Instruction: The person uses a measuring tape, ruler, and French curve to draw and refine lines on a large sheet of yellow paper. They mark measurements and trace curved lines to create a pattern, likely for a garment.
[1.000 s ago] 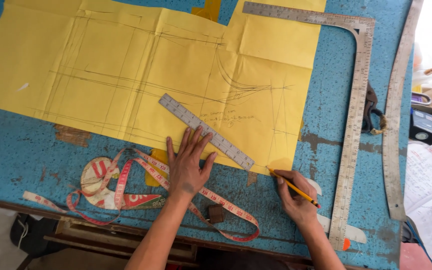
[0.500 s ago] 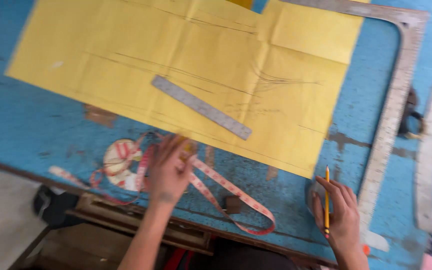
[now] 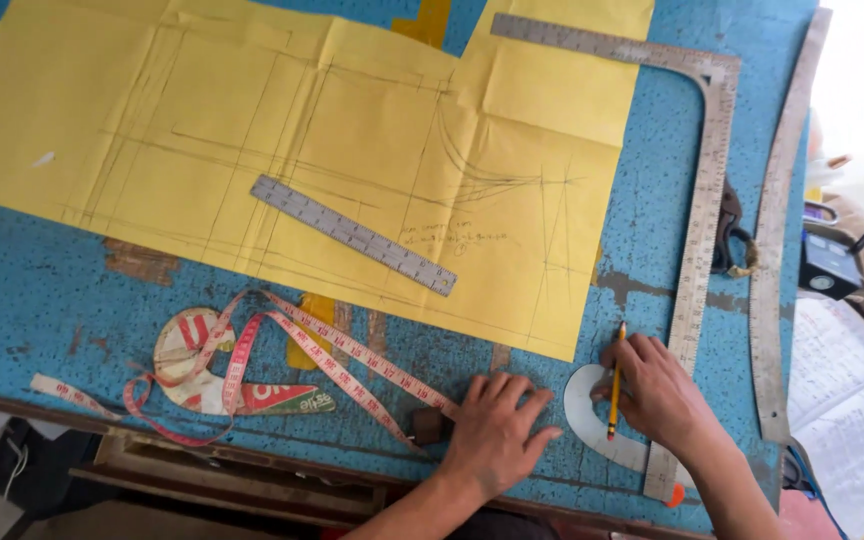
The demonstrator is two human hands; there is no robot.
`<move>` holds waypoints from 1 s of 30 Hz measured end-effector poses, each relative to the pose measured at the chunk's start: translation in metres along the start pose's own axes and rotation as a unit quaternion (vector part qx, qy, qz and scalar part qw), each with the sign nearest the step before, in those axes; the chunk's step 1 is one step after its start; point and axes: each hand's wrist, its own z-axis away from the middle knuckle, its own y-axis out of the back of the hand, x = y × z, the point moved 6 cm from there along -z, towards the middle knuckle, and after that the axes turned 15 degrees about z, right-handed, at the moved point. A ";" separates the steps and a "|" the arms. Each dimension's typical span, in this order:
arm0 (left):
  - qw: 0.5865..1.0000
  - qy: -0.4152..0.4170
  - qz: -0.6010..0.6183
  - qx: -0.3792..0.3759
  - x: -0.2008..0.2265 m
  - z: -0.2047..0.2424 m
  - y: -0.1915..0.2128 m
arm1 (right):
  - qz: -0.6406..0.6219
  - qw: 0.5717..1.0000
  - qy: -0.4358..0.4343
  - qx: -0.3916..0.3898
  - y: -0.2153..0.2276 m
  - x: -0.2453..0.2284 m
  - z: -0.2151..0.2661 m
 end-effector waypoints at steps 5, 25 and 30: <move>0.998 0.011 -0.034 0.042 0.002 -0.017 -0.011 | 0.056 0.992 -0.005 -0.111 0.013 0.000 -0.004; 0.989 0.138 -0.013 0.046 -0.010 -0.023 -0.004 | 0.031 0.995 -0.029 -0.094 0.018 -0.028 -0.017; 0.985 0.128 -0.086 0.073 -0.013 -0.024 -0.018 | -0.032 0.999 -0.007 0.018 0.015 -0.032 -0.009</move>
